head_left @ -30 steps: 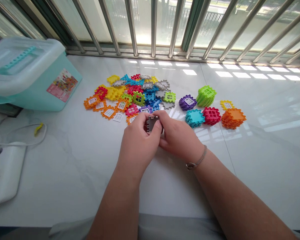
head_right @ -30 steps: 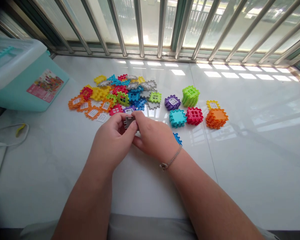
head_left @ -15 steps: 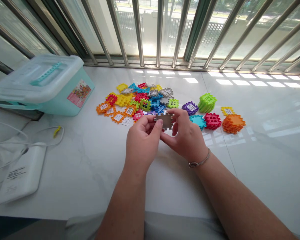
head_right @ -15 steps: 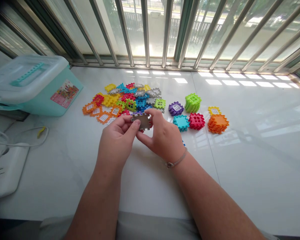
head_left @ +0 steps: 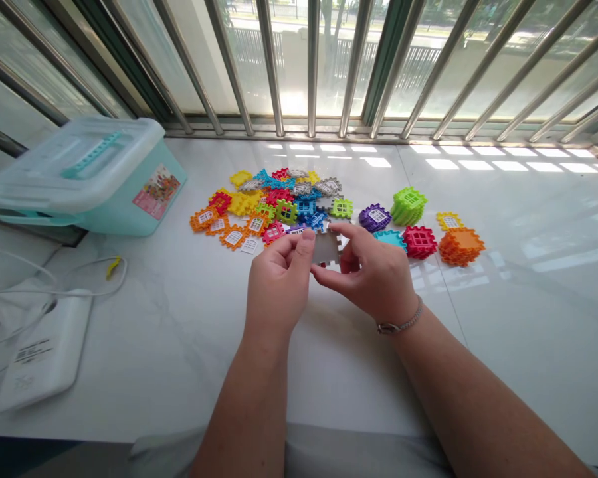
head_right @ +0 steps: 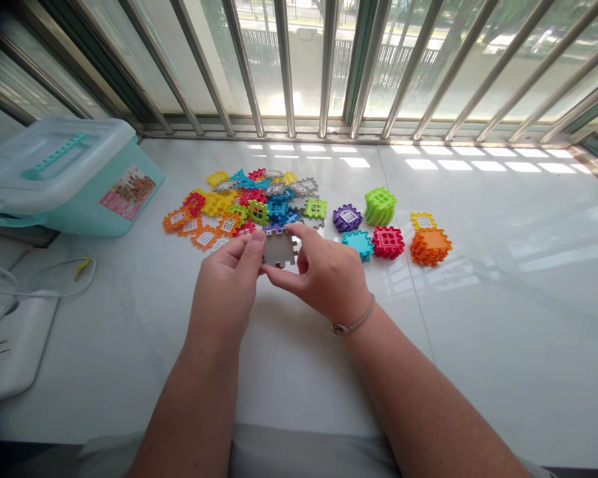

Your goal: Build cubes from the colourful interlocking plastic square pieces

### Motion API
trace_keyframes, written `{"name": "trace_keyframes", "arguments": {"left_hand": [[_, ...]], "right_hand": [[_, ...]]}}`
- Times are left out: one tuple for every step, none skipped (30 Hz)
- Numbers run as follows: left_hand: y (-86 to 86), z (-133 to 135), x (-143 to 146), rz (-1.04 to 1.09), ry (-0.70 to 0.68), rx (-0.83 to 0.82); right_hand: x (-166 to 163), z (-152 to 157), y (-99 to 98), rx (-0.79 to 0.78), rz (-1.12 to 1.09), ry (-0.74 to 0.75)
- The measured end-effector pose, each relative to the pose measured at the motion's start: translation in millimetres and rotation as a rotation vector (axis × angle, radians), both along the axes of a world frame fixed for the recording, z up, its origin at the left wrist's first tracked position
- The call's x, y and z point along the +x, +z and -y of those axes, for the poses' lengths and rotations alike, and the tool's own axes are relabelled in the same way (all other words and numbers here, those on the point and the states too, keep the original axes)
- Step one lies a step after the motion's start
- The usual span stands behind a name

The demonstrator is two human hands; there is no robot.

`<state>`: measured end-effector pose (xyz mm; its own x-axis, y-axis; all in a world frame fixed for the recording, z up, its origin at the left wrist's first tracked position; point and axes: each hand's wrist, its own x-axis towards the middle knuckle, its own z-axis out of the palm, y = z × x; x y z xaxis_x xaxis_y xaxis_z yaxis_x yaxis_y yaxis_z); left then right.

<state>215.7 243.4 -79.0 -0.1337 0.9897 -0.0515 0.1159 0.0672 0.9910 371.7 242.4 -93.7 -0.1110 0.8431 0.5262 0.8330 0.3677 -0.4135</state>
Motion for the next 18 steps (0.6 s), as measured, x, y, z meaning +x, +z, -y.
{"name": "trace_keyframes", "arguments": {"left_hand": [[0.3,0.1,0.5,-0.013,0.006,0.007],[0.4,0.1,0.7,-0.028,0.011,0.011],[0.3,0.1,0.6,-0.043,0.015,0.014],[0.1,0.1,0.4,-0.055,0.015,0.015],[-0.1,0.0,0.1,-0.059,0.011,0.014],[-0.5,-0.1,-0.1,-0.058,0.004,0.011],[-0.9,-0.2,-0.3,-0.054,-0.005,0.007],[-1.3,-0.4,-0.2,-0.048,-0.012,0.003],[-1.7,-0.7,0.0,-0.041,-0.016,0.001],[-2.2,-1.1,0.5,-0.034,-0.014,0.003],[-2.6,-1.5,1.0,-0.025,-0.006,0.009],[-3.0,-2.0,1.5,-0.014,0.006,0.018],[-3.2,-2.5,1.7,-0.004,0.017,0.028],[-3.4,-3.0,1.5,-0.001,0.031,0.039],[-3.4,-3.4,0.7,-0.007,0.049,0.051],[-3.3,-3.7,-0.7,-0.026,0.067,0.060],[-3.1,-3.9,-2.7,-0.051,0.080,0.063],[-2.8,-4.0,-5.0,-0.080,0.085,0.061]], "right_hand": [[0.5,0.3,0.5,-0.008,-0.004,0.002],[0.9,0.6,1.0,-0.014,-0.007,0.005],[1.2,1.0,1.5,-0.017,-0.011,0.011],[1.4,1.5,1.9,-0.013,-0.014,0.020],[1.4,2.0,2.1,-0.007,-0.018,0.030],[1.1,2.4,1.9,0.003,-0.021,0.041],[0.7,2.8,1.4,0.012,-0.024,0.052],[0.2,2.9,0.7,0.022,-0.026,0.063],[-0.4,2.8,-0.1,0.032,-0.026,0.074],[-0.6,2.5,-0.7,0.039,-0.023,0.081],[-0.2,2.0,-0.7,0.044,-0.018,0.079],[1.1,1.5,0.4,0.050,-0.011,0.071],[3.6,1.2,2.8,0.060,-0.004,0.056],[7.6,1.6,6.9,0.080,-0.002,0.030],[13.2,3.1,12.9,0.105,-0.007,-0.007],[20.3,6.0,20.7,0.142,-0.025,-0.055],[28.7,10.8,29.9,0.181,-0.051,-0.110],[38.0,17.6,39.9,0.200,-0.077,-0.162]]}}
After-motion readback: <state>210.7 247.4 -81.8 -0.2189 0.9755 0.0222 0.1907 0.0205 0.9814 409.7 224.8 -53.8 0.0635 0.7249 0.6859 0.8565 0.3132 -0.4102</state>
